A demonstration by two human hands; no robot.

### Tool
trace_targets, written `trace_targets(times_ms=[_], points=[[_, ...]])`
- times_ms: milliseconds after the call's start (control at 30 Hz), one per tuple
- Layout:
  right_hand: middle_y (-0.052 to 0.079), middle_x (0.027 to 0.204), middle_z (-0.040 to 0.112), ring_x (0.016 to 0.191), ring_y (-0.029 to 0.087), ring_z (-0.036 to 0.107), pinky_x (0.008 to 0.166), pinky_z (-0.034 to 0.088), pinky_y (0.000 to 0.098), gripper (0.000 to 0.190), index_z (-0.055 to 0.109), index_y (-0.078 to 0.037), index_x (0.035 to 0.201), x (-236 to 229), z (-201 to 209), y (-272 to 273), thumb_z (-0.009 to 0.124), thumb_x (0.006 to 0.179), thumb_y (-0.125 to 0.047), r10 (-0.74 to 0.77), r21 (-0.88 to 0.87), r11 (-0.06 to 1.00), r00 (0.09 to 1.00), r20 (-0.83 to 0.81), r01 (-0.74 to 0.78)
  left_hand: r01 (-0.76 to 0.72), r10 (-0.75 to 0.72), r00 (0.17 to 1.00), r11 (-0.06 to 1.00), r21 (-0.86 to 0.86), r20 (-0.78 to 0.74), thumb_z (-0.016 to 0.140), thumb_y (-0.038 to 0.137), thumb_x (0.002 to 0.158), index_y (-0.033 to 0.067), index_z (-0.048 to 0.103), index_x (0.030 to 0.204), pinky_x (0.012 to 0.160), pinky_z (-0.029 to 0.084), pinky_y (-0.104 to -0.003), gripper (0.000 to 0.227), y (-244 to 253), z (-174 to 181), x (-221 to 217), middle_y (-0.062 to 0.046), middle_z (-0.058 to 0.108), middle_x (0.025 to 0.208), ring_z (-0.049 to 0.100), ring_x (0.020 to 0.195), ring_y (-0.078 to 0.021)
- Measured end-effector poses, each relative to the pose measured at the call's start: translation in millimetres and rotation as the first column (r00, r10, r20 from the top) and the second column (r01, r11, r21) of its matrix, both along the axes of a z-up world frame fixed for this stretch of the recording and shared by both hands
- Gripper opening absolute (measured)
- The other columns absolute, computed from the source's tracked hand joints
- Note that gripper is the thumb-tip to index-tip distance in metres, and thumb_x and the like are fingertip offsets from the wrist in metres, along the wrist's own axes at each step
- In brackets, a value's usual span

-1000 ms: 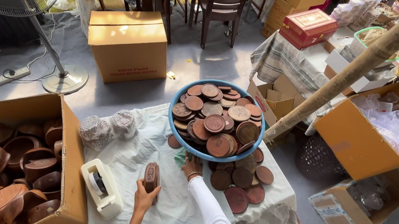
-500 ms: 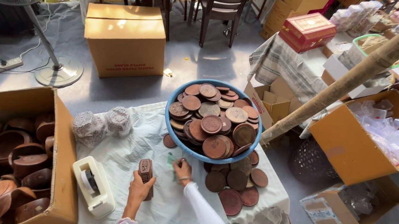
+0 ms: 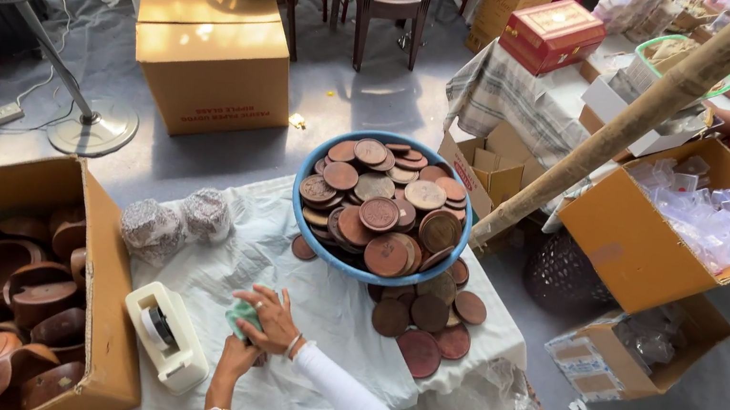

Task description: The person wraps small, round wooden items in bubble wrap and secures them with tape. They then pick up a larger wooden bowl, wipe it with a green cloth, and place it into a cardboard box.

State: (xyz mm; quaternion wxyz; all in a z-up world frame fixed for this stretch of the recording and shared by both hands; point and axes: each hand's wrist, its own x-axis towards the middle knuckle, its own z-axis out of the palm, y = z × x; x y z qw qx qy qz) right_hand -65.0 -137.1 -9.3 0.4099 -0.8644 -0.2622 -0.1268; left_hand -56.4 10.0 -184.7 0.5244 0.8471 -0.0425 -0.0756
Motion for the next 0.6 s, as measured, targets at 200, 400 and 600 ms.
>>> trace_targets(times_ms=[200,400,600], points=[[0.015,0.121,0.073,0.114,0.031,0.069,0.102,0.052,0.0393,0.035,0.073,-0.014,0.121,60,-80,-2,0.060,0.099,-0.038,0.031,0.163,0.986,0.905,-0.425,0.043,-0.085,0.076,0.983,0.995,-0.047,-0.167,0.081,0.028,0.073,0.0064,0.049,0.122,0.080,0.059,-0.046,0.063,-5,89,-35,-0.022,0.077,0.101,0.078,0.093,-0.0375],[0.018,0.145,0.055,0.135,0.039,0.046,0.113,0.036,0.0489,0.036,0.070,-0.015,0.132,30,-51,-5,0.048,0.106,-0.028,0.010,0.241,0.969,0.961,-0.276,0.060,-0.082,0.081,0.986,0.997,0.001,-0.148,0.088,0.030,0.068,0.0061,0.046,0.125,0.082,0.058,-0.046,0.074,-8,78,-9,-0.021,0.075,0.104,0.075,0.098,-0.0363],[0.011,0.153,0.054,0.150,0.040,0.037,0.120,0.030,0.0539,0.030,0.074,-0.020,0.127,-8,-35,-6,0.058,0.103,-0.031,0.102,0.101,0.991,0.987,-0.124,-0.090,-0.041,0.049,0.997,0.991,-0.130,0.060,0.084,0.029,0.077,0.0072,0.067,0.128,0.082,0.063,-0.041,0.058,-13,-10,-6,-0.016,0.082,0.109,0.082,0.100,-0.0289]])
